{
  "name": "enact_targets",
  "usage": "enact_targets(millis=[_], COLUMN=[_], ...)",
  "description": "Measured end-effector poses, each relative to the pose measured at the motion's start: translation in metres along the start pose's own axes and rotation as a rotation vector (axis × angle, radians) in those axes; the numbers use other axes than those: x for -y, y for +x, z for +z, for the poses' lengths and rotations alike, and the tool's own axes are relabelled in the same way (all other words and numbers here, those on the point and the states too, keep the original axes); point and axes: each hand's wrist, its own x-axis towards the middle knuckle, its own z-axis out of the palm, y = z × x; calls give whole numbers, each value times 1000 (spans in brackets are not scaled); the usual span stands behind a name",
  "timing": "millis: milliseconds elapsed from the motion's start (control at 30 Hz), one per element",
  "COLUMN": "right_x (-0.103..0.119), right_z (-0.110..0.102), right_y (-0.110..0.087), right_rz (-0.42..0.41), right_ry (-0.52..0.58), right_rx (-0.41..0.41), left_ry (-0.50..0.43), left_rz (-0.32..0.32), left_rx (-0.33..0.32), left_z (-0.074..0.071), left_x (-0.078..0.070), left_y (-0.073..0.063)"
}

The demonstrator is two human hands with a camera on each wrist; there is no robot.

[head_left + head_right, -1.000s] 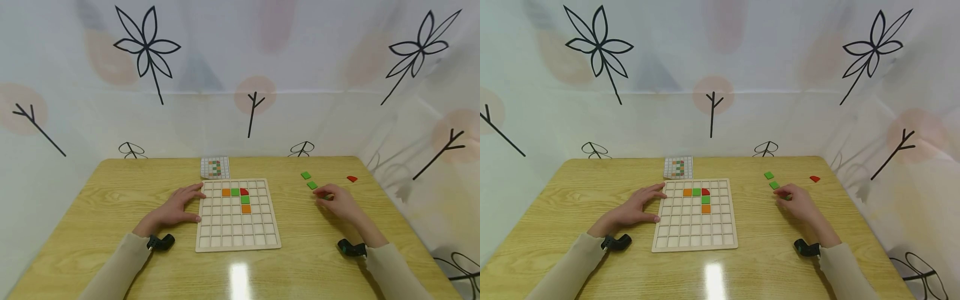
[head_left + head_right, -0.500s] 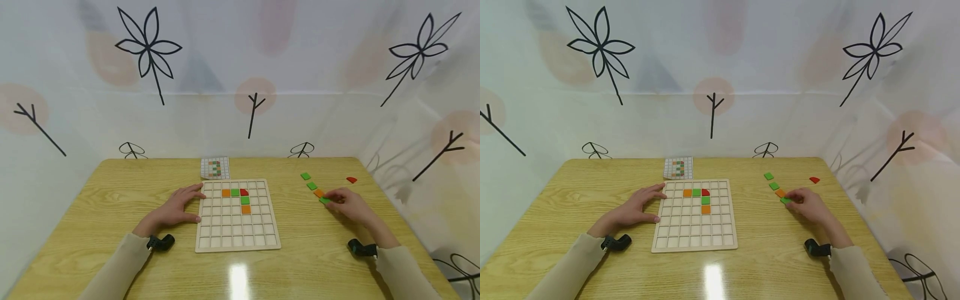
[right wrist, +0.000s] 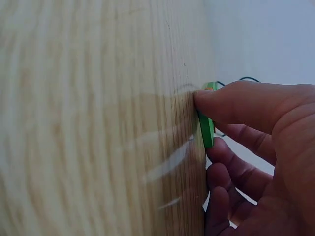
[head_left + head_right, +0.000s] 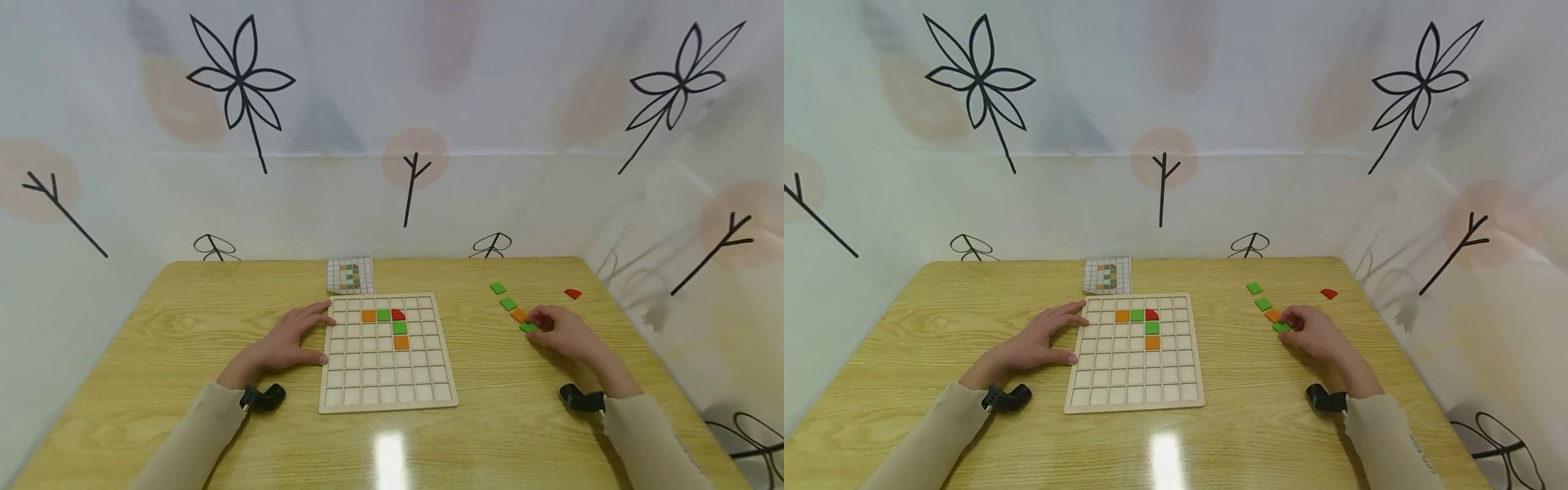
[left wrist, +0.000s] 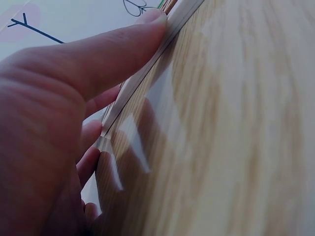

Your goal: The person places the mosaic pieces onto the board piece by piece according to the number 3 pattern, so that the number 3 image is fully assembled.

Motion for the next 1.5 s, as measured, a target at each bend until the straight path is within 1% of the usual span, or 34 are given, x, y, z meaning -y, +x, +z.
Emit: enact_targets(millis=[400, 733, 967, 1167, 1333, 1500], right_x=[-5, -5, -4, -6, -3, 7], right_z=[-2, -4, -4, -8, -12, -11], right_y=[-3, -5, -6, -7, -8, -4], right_rz=[82, 83, 104, 95, 100, 50], right_ry=[60, 112, 134, 166, 143, 145], right_rx=[19, 35, 46, 42, 34, 45], left_ry=[-1, -4, -8, -7, 5, 4], left_rz=[3, -19, 2, -1, 4, -2], left_rx=[-6, 4, -10, -7, -7, -4], left_z=[0, 1, 0, -1, 0, 0], left_x=[-2, 0, -3, -4, -2, -2], left_y=[1, 0, 0, -1, 1, 1])
